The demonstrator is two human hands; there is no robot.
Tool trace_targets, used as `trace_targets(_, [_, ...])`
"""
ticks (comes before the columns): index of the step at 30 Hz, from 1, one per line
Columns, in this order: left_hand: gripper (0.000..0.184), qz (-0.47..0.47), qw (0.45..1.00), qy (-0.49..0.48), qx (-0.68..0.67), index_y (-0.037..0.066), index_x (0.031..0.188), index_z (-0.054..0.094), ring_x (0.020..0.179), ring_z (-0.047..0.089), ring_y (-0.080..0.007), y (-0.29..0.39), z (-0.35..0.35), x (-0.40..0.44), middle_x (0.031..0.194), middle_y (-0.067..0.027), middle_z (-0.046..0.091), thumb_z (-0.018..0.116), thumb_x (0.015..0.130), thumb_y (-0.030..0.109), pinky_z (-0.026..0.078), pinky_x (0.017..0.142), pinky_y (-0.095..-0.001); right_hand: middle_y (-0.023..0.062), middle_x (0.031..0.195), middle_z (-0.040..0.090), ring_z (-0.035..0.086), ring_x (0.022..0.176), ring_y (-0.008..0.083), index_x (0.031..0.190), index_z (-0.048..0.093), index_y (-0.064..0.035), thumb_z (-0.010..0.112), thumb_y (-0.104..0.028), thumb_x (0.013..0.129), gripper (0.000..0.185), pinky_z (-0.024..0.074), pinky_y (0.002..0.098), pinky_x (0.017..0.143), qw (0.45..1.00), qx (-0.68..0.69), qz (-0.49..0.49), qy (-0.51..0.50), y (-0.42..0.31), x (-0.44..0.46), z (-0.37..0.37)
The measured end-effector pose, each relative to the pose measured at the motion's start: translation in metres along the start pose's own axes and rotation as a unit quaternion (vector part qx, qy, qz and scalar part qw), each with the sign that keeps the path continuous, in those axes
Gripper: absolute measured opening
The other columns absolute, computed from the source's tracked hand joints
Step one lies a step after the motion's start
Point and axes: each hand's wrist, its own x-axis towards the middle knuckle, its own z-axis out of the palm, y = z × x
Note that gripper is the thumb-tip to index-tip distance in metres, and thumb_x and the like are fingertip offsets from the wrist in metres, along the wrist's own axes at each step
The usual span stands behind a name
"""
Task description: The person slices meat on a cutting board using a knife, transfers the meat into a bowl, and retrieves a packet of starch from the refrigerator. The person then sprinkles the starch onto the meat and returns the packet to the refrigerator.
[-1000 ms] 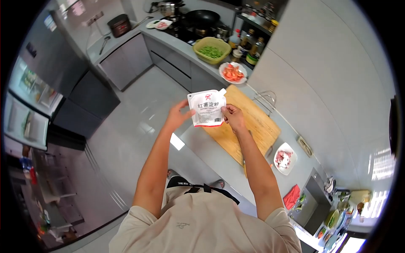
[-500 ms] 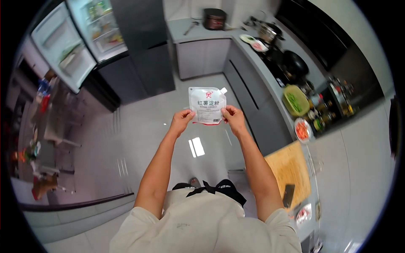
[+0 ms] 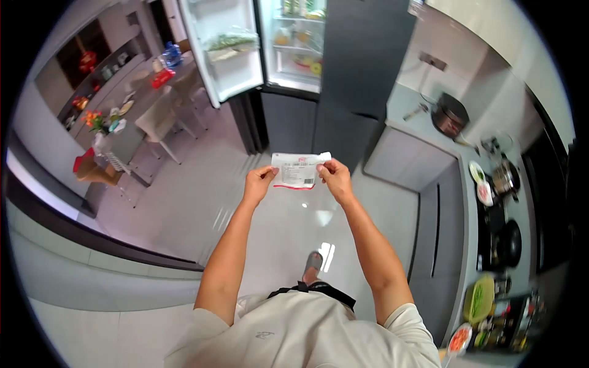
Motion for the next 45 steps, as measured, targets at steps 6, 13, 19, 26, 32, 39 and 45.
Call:
trace_targets(6, [0.025,-0.025,0.993,0.111,0.005,-0.001,0.103,0.078,0.073,0.05,-0.0035,0.018,-0.039,0.114,0.078,0.0075,0.063,0.076,0.1,0.023,0.042,0.066,-0.0237,0.001,0.083,0.069,0.061,0.066,0.0077,0.106,0.074,-0.001,0.069,-0.023,0.103,0.022,0.0518,0.0262,0.058,0.991,0.021,0.049,-0.124,-0.04,0.139,0.048])
trace_targets(13, [0.029,-0.07,0.987,0.141,-0.041,0.001,0.112,0.078,0.072,0.059,-0.0072,0.042,-0.076,0.222,0.084,-0.0002,0.072,0.072,0.102,0.028,0.049,0.066,-0.024,0.0032,0.076,0.069,0.065,0.064,0.009,0.092,0.071,0.0016,0.067,-0.032,0.105,0.036,0.0581,0.0271,0.059,0.992,0.054,0.03,-0.113,-0.087,0.268,0.099])
trace_targets(19, [0.034,0.018,0.986,0.159,-0.049,-0.001,0.108,0.078,0.072,0.063,-0.0084,0.062,-0.107,0.341,0.083,-0.0033,0.074,0.07,0.103,0.031,0.051,0.069,-0.0247,0.0071,0.075,0.069,0.066,0.064,0.0132,0.09,0.07,-0.0008,0.069,-0.04,0.103,0.042,0.0573,0.0284,0.062,0.996,0.022,0.006,-0.082,-0.124,0.378,0.136])
trace_targets(26, [0.033,0.066,0.985,0.153,-0.038,-0.005,0.097,0.078,0.079,0.065,-0.0115,0.095,-0.154,0.49,0.086,-0.0056,0.074,0.073,0.1,0.027,0.051,0.078,-0.0274,0.0063,0.075,0.07,0.066,0.063,0.0127,0.088,0.069,0.0012,0.076,-0.032,0.098,0.035,0.0572,0.0285,0.061,0.996,0.053,-0.067,0.013,-0.179,0.513,0.184])
trace_targets(32, [0.038,0.186,0.959,0.195,-0.084,0.005,0.138,0.064,0.092,0.064,-0.0112,0.128,-0.179,0.576,0.102,-0.0043,0.071,0.069,0.101,0.01,0.053,0.084,-0.0276,0.001,0.078,0.064,0.063,0.067,0.009,0.146,0.061,-0.0125,0.071,-0.012,0.099,0.048,0.0597,0.028,0.063,0.973,0.07,-0.222,0.008,-0.221,0.58,0.216])
trace_targets(39, [0.039,0.214,0.961,0.173,-0.036,0.002,0.137,0.066,0.096,0.064,-0.0101,0.149,-0.212,0.637,0.11,-0.0026,0.07,0.072,0.099,0.006,0.054,0.088,-0.0264,0.0033,0.097,0.068,0.064,0.084,0.0104,0.126,0.074,-0.0067,0.075,-0.006,0.093,0.033,0.0575,0.0291,0.079,0.953,0.067,-0.283,-0.091,-0.233,0.674,0.249])
trace_targets(45, [0.024,0.285,0.927,0.235,0.066,0.001,0.119,0.07,0.101,0.067,-0.0121,0.129,-0.232,0.682,0.113,-0.0075,0.07,0.074,0.096,0.001,0.056,0.091,-0.0251,0.0138,0.11,0.068,0.066,0.084,0.0221,0.112,0.075,-0.0077,0.083,-0.012,0.087,0.026,0.0548,0.0355,0.077,0.914,-0.111,-0.389,-0.03,-0.237,0.707,0.26])
